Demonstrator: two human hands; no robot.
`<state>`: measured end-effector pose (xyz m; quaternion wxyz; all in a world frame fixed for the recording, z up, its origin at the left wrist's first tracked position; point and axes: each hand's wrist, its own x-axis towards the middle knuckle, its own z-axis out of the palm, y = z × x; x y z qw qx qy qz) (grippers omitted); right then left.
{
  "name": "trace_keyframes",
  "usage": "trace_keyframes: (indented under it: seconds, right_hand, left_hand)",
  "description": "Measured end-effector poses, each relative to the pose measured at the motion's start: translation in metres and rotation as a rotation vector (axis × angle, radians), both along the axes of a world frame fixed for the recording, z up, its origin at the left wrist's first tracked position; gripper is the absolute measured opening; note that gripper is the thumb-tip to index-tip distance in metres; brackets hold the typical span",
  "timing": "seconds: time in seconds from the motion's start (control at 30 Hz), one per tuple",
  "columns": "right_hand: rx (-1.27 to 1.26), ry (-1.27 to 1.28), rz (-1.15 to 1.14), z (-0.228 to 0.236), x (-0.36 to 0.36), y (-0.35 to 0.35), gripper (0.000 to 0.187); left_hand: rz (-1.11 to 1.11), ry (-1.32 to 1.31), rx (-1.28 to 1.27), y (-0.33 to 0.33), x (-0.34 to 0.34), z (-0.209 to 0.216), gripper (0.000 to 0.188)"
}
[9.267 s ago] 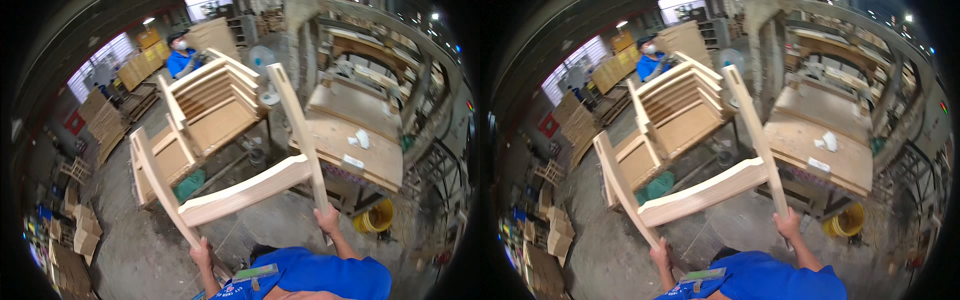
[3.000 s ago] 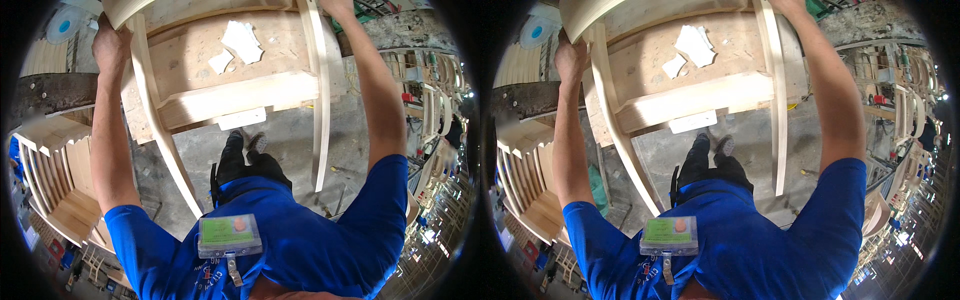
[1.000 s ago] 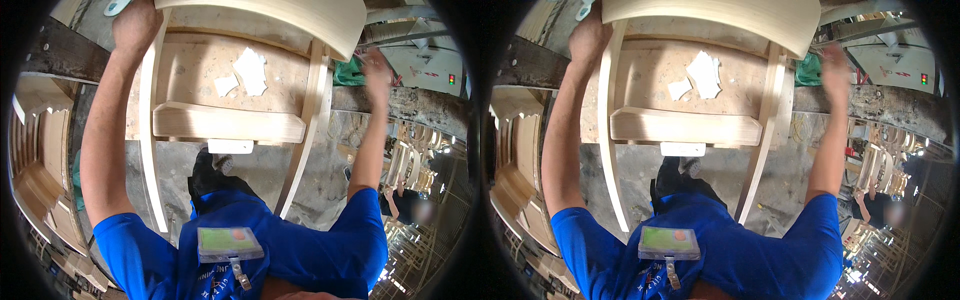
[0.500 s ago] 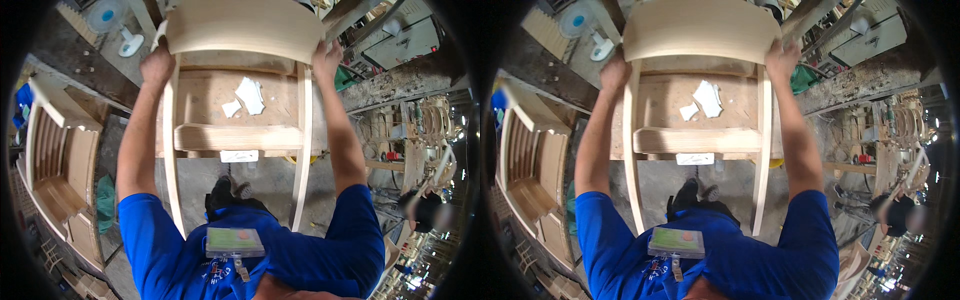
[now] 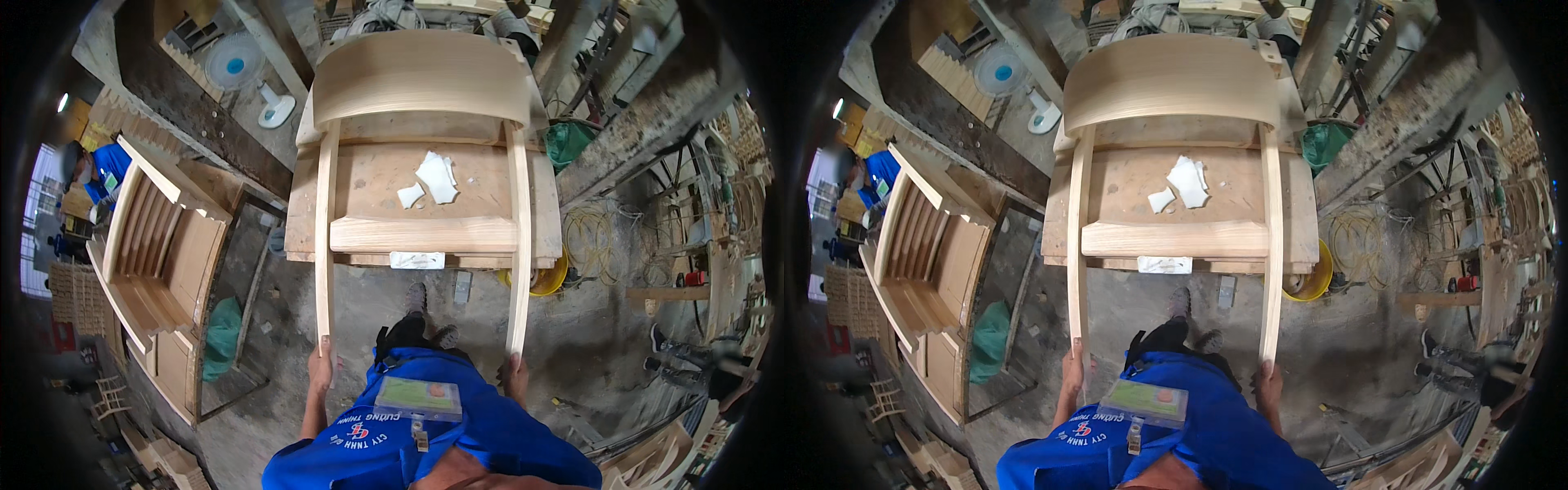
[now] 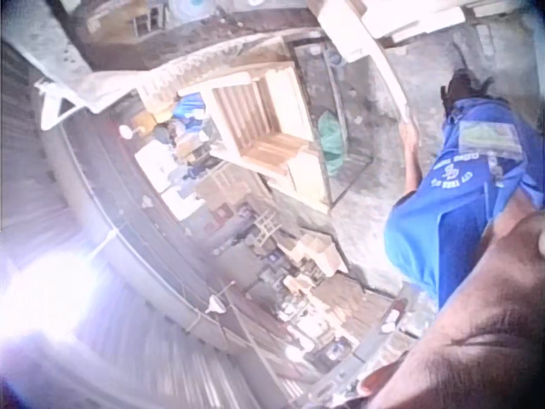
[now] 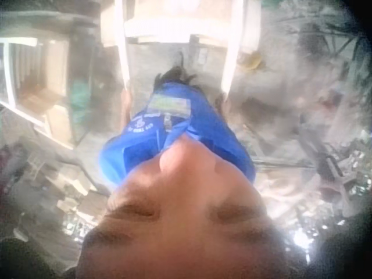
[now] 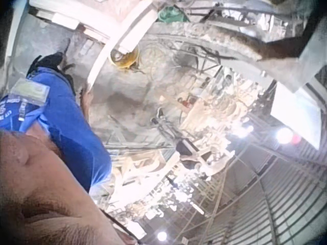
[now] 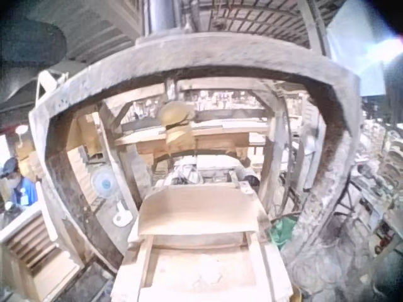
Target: The person repeatedly picks up a wooden rocking chair frame, places it on a sanding machine, and runs the machine over the frame. After sanding, the person removes the chair and places it on a nearby stack.
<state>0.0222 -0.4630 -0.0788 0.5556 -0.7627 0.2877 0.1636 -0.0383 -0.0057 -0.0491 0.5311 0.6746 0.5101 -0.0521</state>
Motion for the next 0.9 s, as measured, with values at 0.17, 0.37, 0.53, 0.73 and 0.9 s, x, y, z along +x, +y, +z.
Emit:
trace_keyframes:
  seconds: [0.17, 0.37, 0.53, 0.73, 0.9]
  right_hand:
    - [-0.115, -0.118, 0.039, 0.025, 0.092, -0.018, 0.066]
    - [-0.173, -0.174, 0.092, 0.058, 0.193, -0.018, 0.072]
    - [-0.188, -0.169, 0.119, 0.064, 0.219, 0.004, 0.076]
    - [-0.092, -0.113, 0.009, 0.057, 0.237, 0.026, 0.068]
    - [0.039, -0.042, 0.006, 0.069, 0.271, 0.069, 0.065]
  left_hand:
    - [-0.060, -0.079, 0.050, -0.018, 0.048, 0.012, 0.078]
    - [-0.079, -0.181, 0.049, -0.022, 0.130, 0.042, 0.080]
    - [-0.090, -0.139, 0.052, -0.001, 0.161, 0.045, 0.080]
    - [-0.128, -0.153, 0.065, 0.029, 0.206, 0.052, 0.077]
    - [-0.230, -0.140, 0.215, 0.087, 0.257, 0.034, 0.080]
